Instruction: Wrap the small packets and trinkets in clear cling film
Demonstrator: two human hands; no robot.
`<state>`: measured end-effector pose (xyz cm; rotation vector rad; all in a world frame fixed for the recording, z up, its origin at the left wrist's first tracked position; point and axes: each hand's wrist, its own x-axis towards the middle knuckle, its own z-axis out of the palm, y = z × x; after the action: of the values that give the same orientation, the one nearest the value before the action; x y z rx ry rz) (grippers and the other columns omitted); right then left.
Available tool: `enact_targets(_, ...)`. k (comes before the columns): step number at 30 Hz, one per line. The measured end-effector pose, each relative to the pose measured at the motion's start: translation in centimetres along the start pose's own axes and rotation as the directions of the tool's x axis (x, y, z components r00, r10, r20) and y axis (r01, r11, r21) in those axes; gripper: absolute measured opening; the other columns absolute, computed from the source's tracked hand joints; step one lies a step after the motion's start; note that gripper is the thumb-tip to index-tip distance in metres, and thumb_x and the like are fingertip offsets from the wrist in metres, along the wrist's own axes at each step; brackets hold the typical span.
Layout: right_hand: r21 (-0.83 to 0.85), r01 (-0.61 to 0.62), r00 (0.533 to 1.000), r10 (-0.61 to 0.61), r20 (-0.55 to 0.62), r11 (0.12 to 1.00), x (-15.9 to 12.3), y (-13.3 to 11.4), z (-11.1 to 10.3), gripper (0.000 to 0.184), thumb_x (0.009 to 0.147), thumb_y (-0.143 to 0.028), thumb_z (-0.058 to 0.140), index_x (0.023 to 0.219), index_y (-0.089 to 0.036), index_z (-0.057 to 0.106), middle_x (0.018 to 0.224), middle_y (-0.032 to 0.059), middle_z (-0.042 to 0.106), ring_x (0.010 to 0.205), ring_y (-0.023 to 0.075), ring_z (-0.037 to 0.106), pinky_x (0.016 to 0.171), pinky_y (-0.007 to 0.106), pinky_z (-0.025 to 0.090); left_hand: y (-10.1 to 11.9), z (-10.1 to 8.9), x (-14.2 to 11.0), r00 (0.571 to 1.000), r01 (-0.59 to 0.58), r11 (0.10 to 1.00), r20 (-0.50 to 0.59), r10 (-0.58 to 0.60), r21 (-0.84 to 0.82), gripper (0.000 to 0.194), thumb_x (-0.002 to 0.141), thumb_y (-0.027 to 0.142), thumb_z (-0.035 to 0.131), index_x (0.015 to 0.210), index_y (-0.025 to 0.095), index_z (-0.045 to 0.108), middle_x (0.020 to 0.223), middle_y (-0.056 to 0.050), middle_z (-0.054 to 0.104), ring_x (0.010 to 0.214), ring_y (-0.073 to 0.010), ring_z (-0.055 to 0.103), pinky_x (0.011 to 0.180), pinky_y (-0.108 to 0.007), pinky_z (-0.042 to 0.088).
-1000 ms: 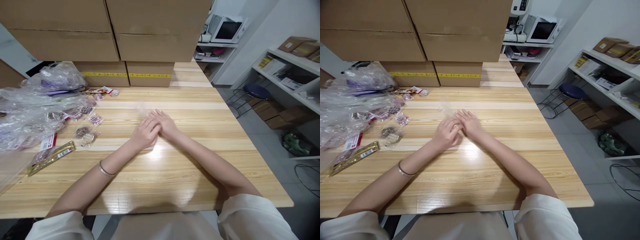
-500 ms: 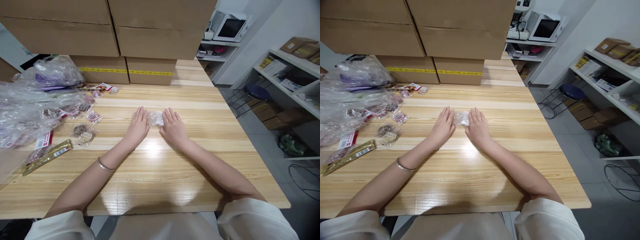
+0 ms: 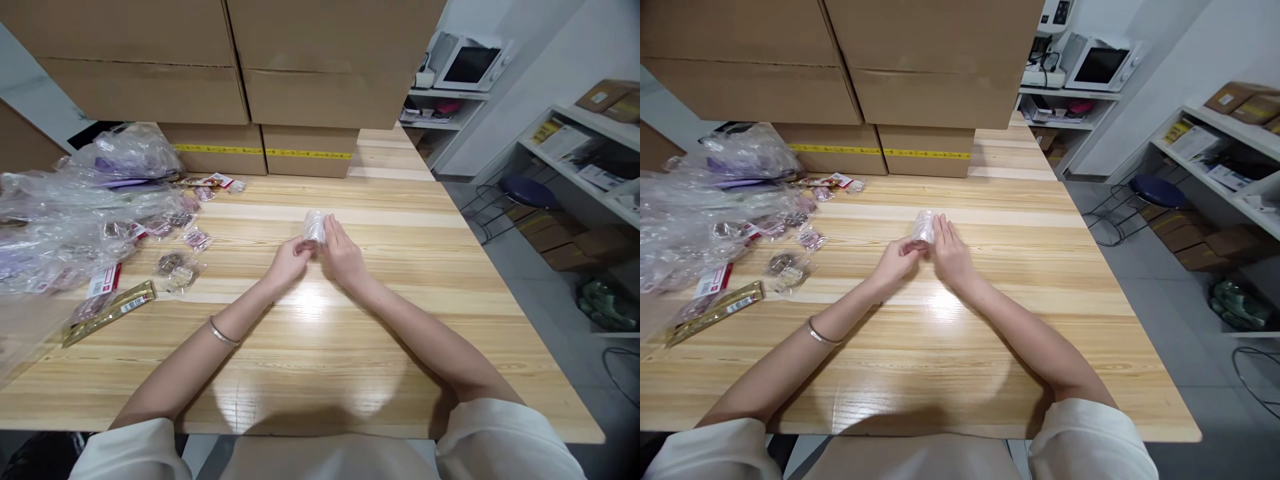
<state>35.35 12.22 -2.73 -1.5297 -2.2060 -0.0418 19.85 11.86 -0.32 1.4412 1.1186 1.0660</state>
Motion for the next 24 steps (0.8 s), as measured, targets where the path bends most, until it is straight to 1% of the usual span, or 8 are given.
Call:
enact_targets(3,0.176,0.147,0.989,-0.14,-0.053,0.973,-0.4,-0.1,-0.3,0.064,0.09,-0.011,0.035,0.152,0.003,0.028,0.161,0.0224,0.024,0.153,0.0292,0.01,0.122,0.053,0.022,0.5,0.5,0.2,0.993,0.117,0.862,0.039,-0.112,-0.493,0.024,0.075,0.025,0.069,0.097,0.015,0.071,0.099,-0.008,0.074,0.096,-0.0205,0.068,0.093,-0.035,0.05)
enact_targets(6,0.45,0.167,0.985,-0.164,-0.046,0.877,-0.3,0.7,-1.1,0.072,0.088,-0.022,0.048,0.156,-0.011,0.026,0.163,0.0168,0.022,0.153,0.0292,0.011,0.121,0.057,0.019,0.4,0.0,0.5,0.977,0.181,0.788,0.016,-0.213,-0.589,0.033,0.071,0.028,0.081,0.098,0.012,0.072,0.099,-0.009,0.074,0.091,-0.0187,0.068,0.087,-0.032,0.052)
enact_targets(8,0.661,-0.034,0.999,0.041,0.004,0.75,0.3,1.6,-1.6,0.073,0.087,-0.034,0.058,0.154,-0.02,0.032,0.161,0.0144,0.03,0.149,0.0289,0.025,0.118,0.054,0.028,0.1,-0.5,0.9,0.97,0.233,0.803,0.077,-0.23,-0.549,0.037,0.069,0.031,0.084,0.097,0.01,0.073,0.097,-0.01,0.074,0.086,-0.0193,0.068,0.082,-0.032,0.054)
enact_targets(10,0.817,-0.258,0.965,0.174,0.195,0.515,1.1,2.7,-1.9,0.074,0.081,-0.046,0.069,0.147,-0.021,0.045,0.151,0.0159,0.046,0.138,0.0311,0.044,0.109,0.049,0.042,-0.2,-0.8,1.3,0.966,0.259,0.817,0.157,-0.208,-0.515,0.041,0.068,0.034,0.085,0.098,0.009,0.073,0.097,-0.011,0.074,0.085,-0.0201,0.068,0.078,-0.033,0.055)
enact_targets(12,0.844,-0.445,0.895,0.107,0.434,0.299,1.9,3.8,-2.3,0.066,0.072,-0.049,0.079,0.128,-0.016,0.063,0.128,0.0165,0.065,0.114,0.0308,0.064,0.093,0.044,0.054,-0.5,-1.1,1.7,0.965,0.253,0.855,0.178,-0.191,-0.454,0.041,0.068,0.036,0.085,0.097,0.01,0.073,0.093,-0.009,0.074,0.082,-0.0183,0.067,0.073,-0.03,0.054)
enact_targets(14,0.794,-0.576,0.817,0.132,0.561,0.192,3.0,5.3,-2.7,0.05,0.067,-0.043,0.085,0.104,-0.012,0.072,0.098,0.0138,0.075,0.085,0.0261,0.071,0.073,0.036,0.059,-0.9,-1.6,2.1,0.97,0.242,0.891,0.098,-0.221,-0.383,0.037,0.07,0.039,0.083,0.091,0.011,0.071,0.086,-0.007,0.072,0.076,-0.0155,0.065,0.068,-0.026,0.051)
enact_targets(19,0.793,-0.59,0.679,0.624,0.385,0.152,8.7,12.4,-3.9,0.029,0.083,-0.036,0.075,0.097,-0.011,0.068,0.079,0.008,0.071,0.066,0.014,0.065,0.045,0.018,0.045,-1.6,-4.8,2.4,0.941,0.215,0.908,-0.173,-0.291,-0.36,0.032,0.076,0.042,0.069,0.09,0.014,0.064,0.082,-0.005,0.068,0.073,-0.0151,0.065,0.062,-0.025,0.05)
enact_targets(24,0.766,-0.613,0.553,0.798,0.239,0.195,17.0,16.9,-2.5,0.036,0.095,-0.037,0.06,0.125,-0.016,0.058,0.121,0.01,0.062,0.101,0.0206,0.064,0.083,0.04,0.057,-1.9,-7.4,1.6,0.956,0.187,0.934,-0.164,-0.245,-0.305,0.03,0.072,0.039,0.063,0.09,0.014,0.063,0.063,0.002,0.056,0.06,-0.0124,0.057,0.061,-0.026,0.049)
